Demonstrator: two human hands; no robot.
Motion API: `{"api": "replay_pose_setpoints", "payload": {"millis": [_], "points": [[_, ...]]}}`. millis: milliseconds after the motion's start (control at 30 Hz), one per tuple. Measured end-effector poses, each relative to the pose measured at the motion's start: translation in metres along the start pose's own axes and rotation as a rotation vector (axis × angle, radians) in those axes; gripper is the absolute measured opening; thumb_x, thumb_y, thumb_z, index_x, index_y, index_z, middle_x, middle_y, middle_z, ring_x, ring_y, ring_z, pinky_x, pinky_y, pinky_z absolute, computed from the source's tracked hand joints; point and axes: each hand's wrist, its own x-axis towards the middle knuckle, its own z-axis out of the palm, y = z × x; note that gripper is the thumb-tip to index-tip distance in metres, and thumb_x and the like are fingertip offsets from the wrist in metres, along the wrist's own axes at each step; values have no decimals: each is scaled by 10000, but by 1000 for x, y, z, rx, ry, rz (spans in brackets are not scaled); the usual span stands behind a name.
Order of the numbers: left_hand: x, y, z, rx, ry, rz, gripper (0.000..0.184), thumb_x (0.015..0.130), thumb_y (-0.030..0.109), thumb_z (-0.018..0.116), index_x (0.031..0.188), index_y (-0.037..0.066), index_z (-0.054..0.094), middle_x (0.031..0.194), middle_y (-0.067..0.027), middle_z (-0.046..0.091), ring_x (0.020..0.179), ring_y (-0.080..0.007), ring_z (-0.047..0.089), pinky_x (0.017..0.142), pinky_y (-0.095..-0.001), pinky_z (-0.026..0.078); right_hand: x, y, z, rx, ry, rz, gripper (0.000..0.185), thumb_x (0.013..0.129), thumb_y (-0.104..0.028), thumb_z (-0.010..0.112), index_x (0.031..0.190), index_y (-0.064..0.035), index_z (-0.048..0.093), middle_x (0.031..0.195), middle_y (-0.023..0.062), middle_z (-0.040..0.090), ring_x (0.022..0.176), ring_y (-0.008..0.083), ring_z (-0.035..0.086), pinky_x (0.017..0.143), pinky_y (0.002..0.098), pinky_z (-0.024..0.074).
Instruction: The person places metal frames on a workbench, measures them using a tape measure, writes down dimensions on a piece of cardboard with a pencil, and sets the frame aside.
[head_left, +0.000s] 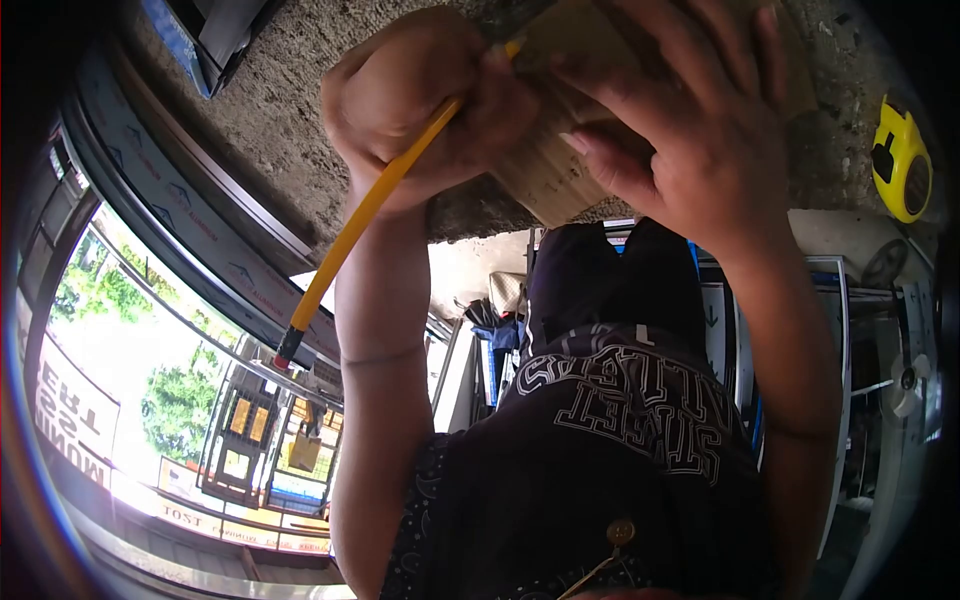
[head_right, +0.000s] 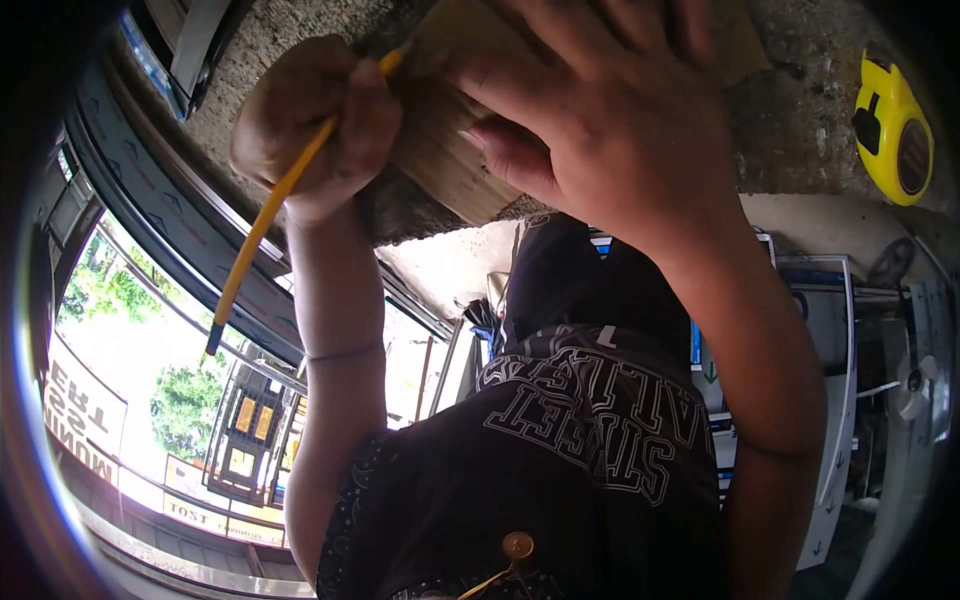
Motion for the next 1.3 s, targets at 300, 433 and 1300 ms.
{"api": "replay_pose_setpoints", "payload": {"millis": [300,433,1300], "points": [[2,0,0,-35,21,20,222,760,-99,686,791,21,501,769,-150,650,597,-136,590,518,-240,473,-3,6,-6,-82,-117,-24,292,650,-393,779,899,-254,716,1386,55,508,1378,352,354,1162,610,69],[-12,9,3,-127,157,-206,210,764,-94,683,797,24,513,779,-146,653,602,-145,600,517,-247,477,-4,11,2,-40,-28,-66,289,650,-395,779,895,-257,714,1382,54,509,1375,347,357,1165,610,63],[1,-2,0,-85,40,-6,202,771,-83,680,785,26,511,764,-141,641,596,-135,580,524,-244,461,-2,8,-4,4,-74,-9,284,644,-375,796,883,-245,715,1373,55,518,1368,351,362,1161,610,81]]}}
